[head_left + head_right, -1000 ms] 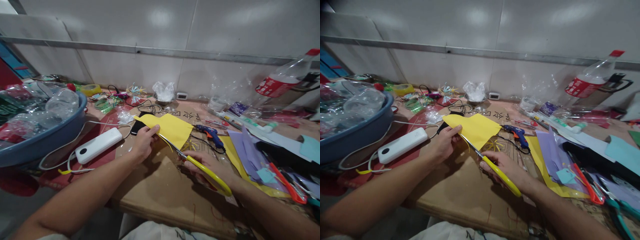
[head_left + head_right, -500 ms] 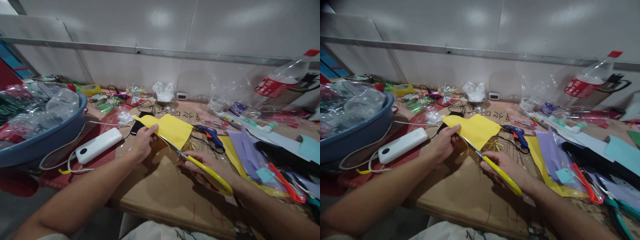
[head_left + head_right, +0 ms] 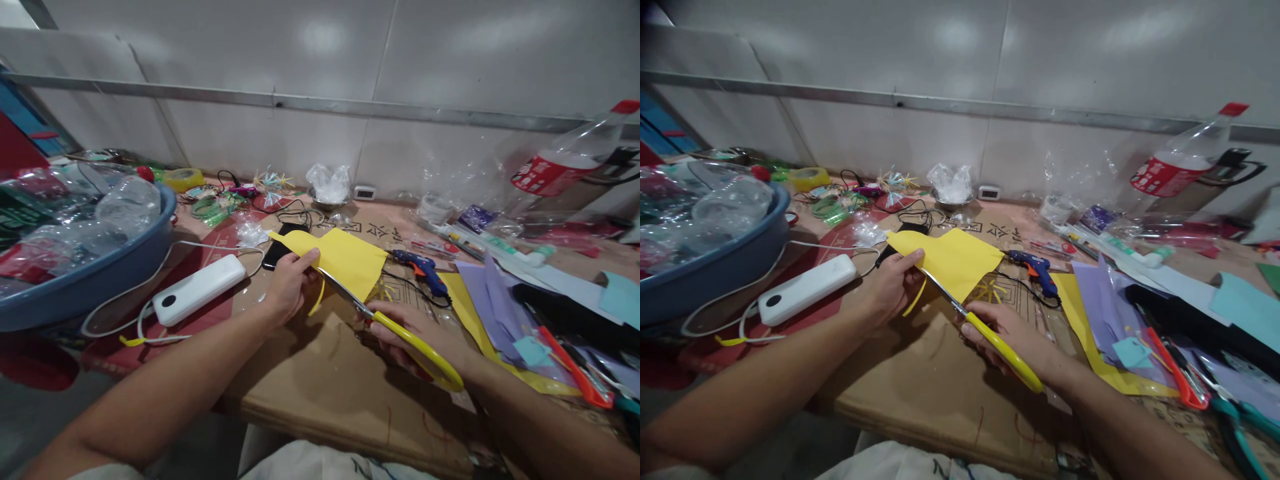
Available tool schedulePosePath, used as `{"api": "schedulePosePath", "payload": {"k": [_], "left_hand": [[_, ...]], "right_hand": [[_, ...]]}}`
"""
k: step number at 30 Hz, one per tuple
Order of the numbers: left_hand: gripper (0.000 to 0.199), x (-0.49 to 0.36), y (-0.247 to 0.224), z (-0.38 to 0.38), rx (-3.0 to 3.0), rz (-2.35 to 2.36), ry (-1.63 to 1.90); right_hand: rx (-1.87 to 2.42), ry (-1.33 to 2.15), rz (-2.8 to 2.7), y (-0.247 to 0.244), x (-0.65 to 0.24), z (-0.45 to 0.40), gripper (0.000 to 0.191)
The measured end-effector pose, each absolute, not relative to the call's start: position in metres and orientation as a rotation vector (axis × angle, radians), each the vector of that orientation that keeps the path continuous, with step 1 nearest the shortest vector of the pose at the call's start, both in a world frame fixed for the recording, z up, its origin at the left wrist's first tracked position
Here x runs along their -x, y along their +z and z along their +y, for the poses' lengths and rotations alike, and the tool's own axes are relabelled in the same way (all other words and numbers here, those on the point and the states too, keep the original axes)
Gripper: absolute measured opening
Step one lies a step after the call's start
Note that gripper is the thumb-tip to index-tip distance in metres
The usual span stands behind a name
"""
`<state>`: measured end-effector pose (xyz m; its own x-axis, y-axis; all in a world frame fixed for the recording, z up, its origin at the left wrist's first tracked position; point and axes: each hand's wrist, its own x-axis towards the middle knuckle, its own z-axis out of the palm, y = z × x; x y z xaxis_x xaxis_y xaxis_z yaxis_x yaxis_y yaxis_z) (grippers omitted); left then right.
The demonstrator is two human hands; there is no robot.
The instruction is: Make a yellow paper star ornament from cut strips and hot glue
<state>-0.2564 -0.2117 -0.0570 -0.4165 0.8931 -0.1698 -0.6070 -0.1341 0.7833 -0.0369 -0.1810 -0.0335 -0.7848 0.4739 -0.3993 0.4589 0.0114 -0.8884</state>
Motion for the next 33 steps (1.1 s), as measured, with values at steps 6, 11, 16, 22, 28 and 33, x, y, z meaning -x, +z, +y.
{"api": "schedulePosePath", "payload": {"k": [6, 11, 16, 22, 28, 33], "left_hand": [[0.027, 0.2598, -0.0589, -0.2102, -0.406, 1.027, 1.747], [0.031, 0.2583, -0.0576, -0.2107, -0.407, 1.103, 1.752], [0.035, 0.2575, -0.0582, -0.2105, -0.437, 1.087, 1.749], [0.034, 0.2609, -0.0582, -0.2117, -0.470, 1.056, 1.771], [0.038, 0.2590, -0.0562, -0.2135, -0.513, 1.100, 1.753], [0.040, 0.2583, -0.0573, -0.2131, -0.532, 1.112, 1.736]], "right_hand": [[1.039, 1.968, -2.178, -0.0314, 0.0369, -0.1816, 0.053], [1.053, 1.977, -2.165, -0.0287, 0.0395, -0.1825, 0.056], [1.026, 1.967, -2.177, -0.0271, 0.0411, -0.1841, 0.055], [1.019, 1.919, -2.210, -0.0278, 0.0402, -0.1845, 0.054], [1.009, 1.821, -2.294, -0.0291, 0.0387, -0.1841, 0.051], [1.013, 1.835, -2.282, -0.0293, 0.0396, -0.1850, 0.052]]}}
